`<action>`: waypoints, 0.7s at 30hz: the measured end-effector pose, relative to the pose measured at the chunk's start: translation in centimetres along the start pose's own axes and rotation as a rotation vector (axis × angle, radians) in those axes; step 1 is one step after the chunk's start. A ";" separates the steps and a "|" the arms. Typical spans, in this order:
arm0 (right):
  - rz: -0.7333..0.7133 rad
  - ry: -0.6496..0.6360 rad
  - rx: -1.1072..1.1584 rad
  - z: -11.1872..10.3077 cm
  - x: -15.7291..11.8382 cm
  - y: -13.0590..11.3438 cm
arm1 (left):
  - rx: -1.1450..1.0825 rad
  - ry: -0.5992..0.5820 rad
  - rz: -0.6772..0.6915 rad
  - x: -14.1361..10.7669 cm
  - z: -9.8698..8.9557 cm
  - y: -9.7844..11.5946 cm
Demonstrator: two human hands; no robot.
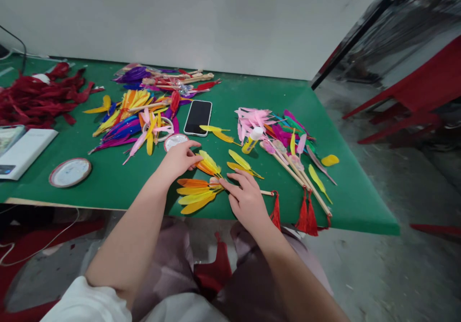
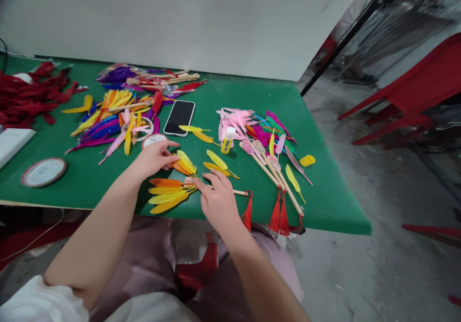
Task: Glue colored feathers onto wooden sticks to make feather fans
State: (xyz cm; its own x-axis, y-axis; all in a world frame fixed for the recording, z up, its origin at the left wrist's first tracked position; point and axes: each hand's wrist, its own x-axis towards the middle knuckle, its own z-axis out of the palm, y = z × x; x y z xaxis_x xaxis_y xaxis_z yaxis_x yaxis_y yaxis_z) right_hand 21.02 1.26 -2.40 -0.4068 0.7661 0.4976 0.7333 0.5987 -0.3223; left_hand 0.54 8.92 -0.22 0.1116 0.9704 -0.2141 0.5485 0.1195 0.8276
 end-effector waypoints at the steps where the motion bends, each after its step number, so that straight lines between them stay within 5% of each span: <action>1: 0.000 0.001 0.000 0.0 0.0 0.0 | 0.000 0.001 0.002 0.0 0.0 0.0; 21: 0.019 -0.036 0.028 -0.1 -0.3 0.1 | -0.031 0.027 -0.012 0.2 0.3 -0.3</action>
State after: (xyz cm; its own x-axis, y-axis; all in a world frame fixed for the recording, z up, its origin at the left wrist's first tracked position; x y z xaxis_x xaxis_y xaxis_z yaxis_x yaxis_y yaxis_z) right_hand 21.23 1.05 -2.46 -0.4128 0.7848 0.4623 0.7254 0.5902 -0.3542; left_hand 0.70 9.03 -0.68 0.0827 0.9741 -0.2105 0.5235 0.1372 0.8409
